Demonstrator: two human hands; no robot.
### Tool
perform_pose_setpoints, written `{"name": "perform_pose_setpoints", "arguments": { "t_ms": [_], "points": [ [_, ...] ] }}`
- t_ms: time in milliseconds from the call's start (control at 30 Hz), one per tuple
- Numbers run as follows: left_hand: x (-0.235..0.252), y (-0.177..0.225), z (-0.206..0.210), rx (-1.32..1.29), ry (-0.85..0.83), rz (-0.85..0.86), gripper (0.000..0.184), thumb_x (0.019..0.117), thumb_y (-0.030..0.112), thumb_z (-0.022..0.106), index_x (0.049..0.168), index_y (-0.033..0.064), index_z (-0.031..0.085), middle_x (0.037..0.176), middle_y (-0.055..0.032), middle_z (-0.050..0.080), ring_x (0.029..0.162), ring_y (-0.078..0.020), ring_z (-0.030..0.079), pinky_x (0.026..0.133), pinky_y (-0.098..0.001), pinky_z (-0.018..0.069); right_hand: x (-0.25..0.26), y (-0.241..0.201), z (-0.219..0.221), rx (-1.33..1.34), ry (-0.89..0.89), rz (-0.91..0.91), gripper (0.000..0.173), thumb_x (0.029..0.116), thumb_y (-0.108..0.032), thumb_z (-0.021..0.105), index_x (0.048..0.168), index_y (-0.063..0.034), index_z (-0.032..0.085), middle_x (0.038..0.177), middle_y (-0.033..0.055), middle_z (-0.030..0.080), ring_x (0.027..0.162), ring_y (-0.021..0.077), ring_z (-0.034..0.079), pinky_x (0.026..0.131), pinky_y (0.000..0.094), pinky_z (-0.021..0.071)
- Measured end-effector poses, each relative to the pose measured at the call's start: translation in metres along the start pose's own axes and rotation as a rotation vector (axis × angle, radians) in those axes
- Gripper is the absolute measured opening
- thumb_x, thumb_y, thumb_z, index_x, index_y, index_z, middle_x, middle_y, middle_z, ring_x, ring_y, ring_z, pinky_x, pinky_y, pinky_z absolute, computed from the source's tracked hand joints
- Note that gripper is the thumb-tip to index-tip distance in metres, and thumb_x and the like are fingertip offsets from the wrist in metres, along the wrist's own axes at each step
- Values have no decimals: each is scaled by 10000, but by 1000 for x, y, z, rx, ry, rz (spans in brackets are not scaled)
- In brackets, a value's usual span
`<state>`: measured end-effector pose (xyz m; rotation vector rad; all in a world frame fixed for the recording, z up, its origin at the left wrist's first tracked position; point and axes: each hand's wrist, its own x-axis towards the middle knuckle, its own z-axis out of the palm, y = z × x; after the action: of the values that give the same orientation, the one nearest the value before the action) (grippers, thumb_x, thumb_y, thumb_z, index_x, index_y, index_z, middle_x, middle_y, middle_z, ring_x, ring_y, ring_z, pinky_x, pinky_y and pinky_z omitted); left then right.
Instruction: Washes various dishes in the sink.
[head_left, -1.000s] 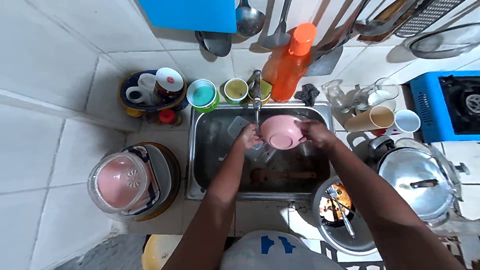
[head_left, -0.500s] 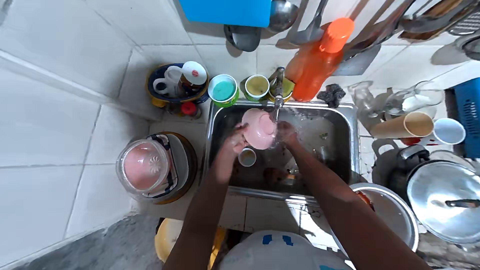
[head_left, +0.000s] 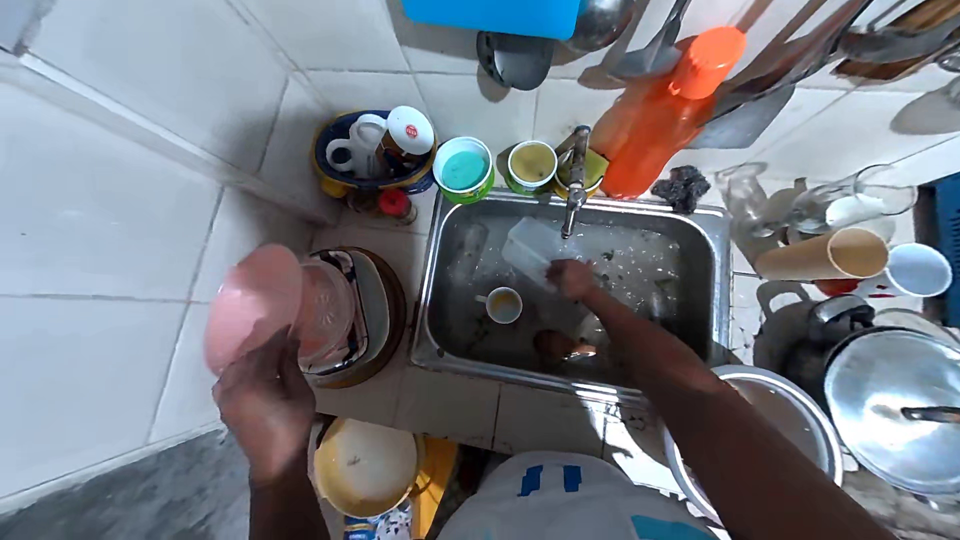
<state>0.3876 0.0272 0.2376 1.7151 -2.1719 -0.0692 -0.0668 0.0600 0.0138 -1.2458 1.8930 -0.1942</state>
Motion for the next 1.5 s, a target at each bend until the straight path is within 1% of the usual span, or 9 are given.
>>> {"name": "perform_pose_setpoints", "arguments": {
  "t_ms": [133,267,633,767,867,967,1033,1133,1500],
  "points": [
    [-16,-36,30,150,32,36,315,1060,150,474,1211,37,726,1123,-236,723,1111,-469,656,1023,-683,398,-22,13,-37,620,-46,164,432,1112,-340,441,1271,37,578,941,134,655,776,196,668,744,380,588],
    [-22,-40,54,100,2,40,326,1052,146,462,1207,59,735,1152,-213,723,1160,-429,647,1132,-670,308,-50,32,-58,924,-21,310,426,1068,-503,464,1089,-90,565,620,-17,513,481,115,561,492,308,561],
    [-29,-49,85,-109,175,114,386,1022,307,604,1252,11,696,1192,-216,707,1182,-425,636,1163,-677,287,-100,-3,-36,1212,-231,176,458,1128,-415,244,1194,-113,582,913,55,730,737,146,715,609,290,606],
    [-38,-45,89,-185,281,-38,662,937,412,699,1407,-32,557,1498,-359,430,1435,-535,354,1198,-655,258,-90,-102,-37,750,-240,-185,150,1046,-79,520,1161,-2,578,838,43,658,684,131,674,683,327,624],
    [-47,-33,104,-362,479,-313,879,921,360,679,1496,-187,300,1571,-438,215,1492,-522,239,1241,-523,234,-76,-172,-23,63,9,-541,206,1019,-196,636,1081,-6,685,893,132,695,813,244,681,772,467,576],
    [-55,-12,120,-812,468,-832,725,1088,310,442,1606,-50,85,1652,-299,156,1529,-355,238,1225,-458,291,-65,-223,-8,-246,331,-780,265,1041,-233,569,1024,-5,703,956,190,724,957,380,715,818,556,579],
    [-56,1,121,-1103,337,-1189,686,1092,574,193,1645,174,127,1673,-158,225,1495,-336,312,1107,-608,383,-68,-251,-4,-197,486,-882,272,1041,-217,553,973,7,692,909,179,718,908,369,719,761,516,590],
    [-54,6,121,-1335,298,-1347,798,993,772,156,1637,302,165,1667,-115,265,1474,-380,342,1034,-713,396,-91,-298,-3,-131,505,-999,288,1038,-242,560,1036,-8,728,995,149,748,947,321,734,768,487,605],
    [-56,-13,127,-1390,319,-1213,789,1009,746,161,1567,210,315,1460,-139,495,1262,-304,541,956,-574,506,-83,-379,85,-196,391,-1215,161,940,-92,657,1064,-32,742,1047,142,714,1048,309,686,714,420,582]
  ]
}}
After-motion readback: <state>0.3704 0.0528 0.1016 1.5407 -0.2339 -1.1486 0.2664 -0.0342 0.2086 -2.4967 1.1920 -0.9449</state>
